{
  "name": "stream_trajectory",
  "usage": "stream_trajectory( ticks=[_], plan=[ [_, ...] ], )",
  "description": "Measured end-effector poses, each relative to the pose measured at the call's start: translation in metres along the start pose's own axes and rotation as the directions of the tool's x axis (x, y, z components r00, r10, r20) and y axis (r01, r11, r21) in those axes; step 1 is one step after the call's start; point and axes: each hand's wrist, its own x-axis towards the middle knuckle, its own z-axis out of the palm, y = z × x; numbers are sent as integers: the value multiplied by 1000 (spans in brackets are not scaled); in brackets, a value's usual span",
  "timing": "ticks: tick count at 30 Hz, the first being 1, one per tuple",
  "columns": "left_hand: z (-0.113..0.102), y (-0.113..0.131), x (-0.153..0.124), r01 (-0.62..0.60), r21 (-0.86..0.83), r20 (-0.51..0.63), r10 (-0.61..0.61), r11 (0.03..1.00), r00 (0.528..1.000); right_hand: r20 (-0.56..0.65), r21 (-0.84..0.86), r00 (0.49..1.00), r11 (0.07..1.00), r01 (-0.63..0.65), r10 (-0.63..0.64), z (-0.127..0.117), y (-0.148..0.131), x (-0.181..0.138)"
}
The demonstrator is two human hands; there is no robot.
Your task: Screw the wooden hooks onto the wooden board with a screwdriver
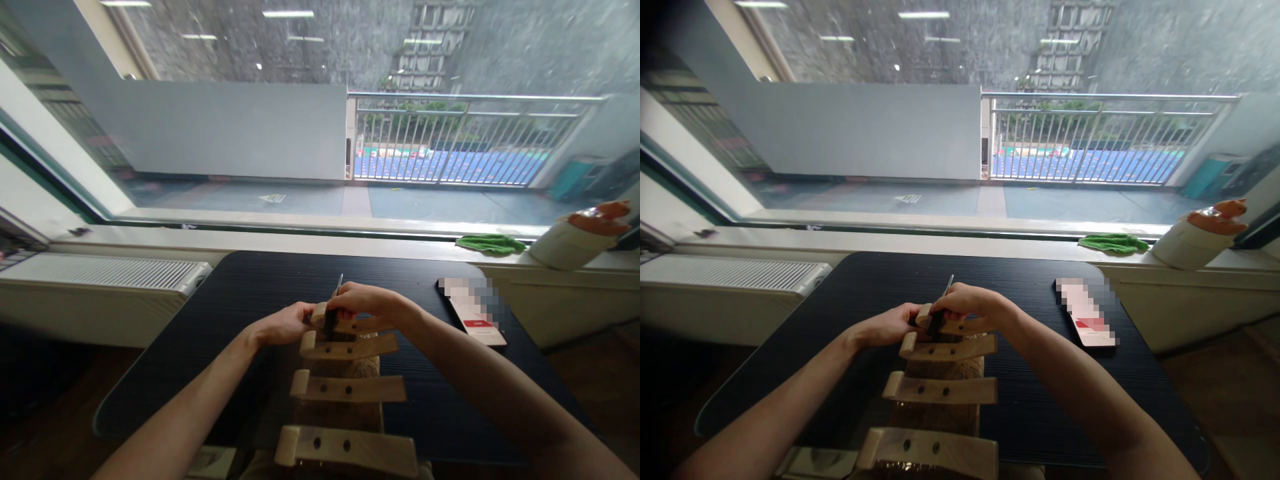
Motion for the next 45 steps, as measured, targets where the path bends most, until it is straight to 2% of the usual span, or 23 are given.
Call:
stream_trajectory(
  ticks=[7,9,11,13,15,18,21,24,31,45],
  plan=[
    [1,-2,1,16,0,9,-16,1000,1000,-37,9,999,1000,10,-9,-2,-5,-2],
    [-1,-3,1,25,-13,0,-25,1000,1000,-96,98,994,993,66,-57,-11,-8,-11],
    [-6,-4,-2,22,-28,-7,-22,999,1000,-175,185,967,958,218,-186,-24,-10,-29],
    [-13,-4,-8,-12,-43,-17,12,999,1000,-301,132,917,941,313,-262,-36,-6,-53],
    [-20,-3,-18,-57,-45,-54,54,997,997,-387,22,896,969,246,-218,-42,5,-77],
    [-24,-4,-30,-73,-8,-138,71,997,988,-513,-127,846,988,91,-144,-35,30,-102],
    [-18,-7,-35,-83,-35,-128,78,996,989,-477,-153,875,988,8,-80,-17,49,-107],
    [-8,-9,-34,-113,-108,-118,100,988,988,-411,-118,909,993,24,-71,-4,57,-98],
    [-3,-11,-35,-79,-99,-147,64,992,987,-432,-150,892,986,70,-129,1,56,-77],
    [1,-3,-37,-73,-152,-157,49,986,986,-444,-142,883,985,100,-153,4,56,-74]
  ],
)
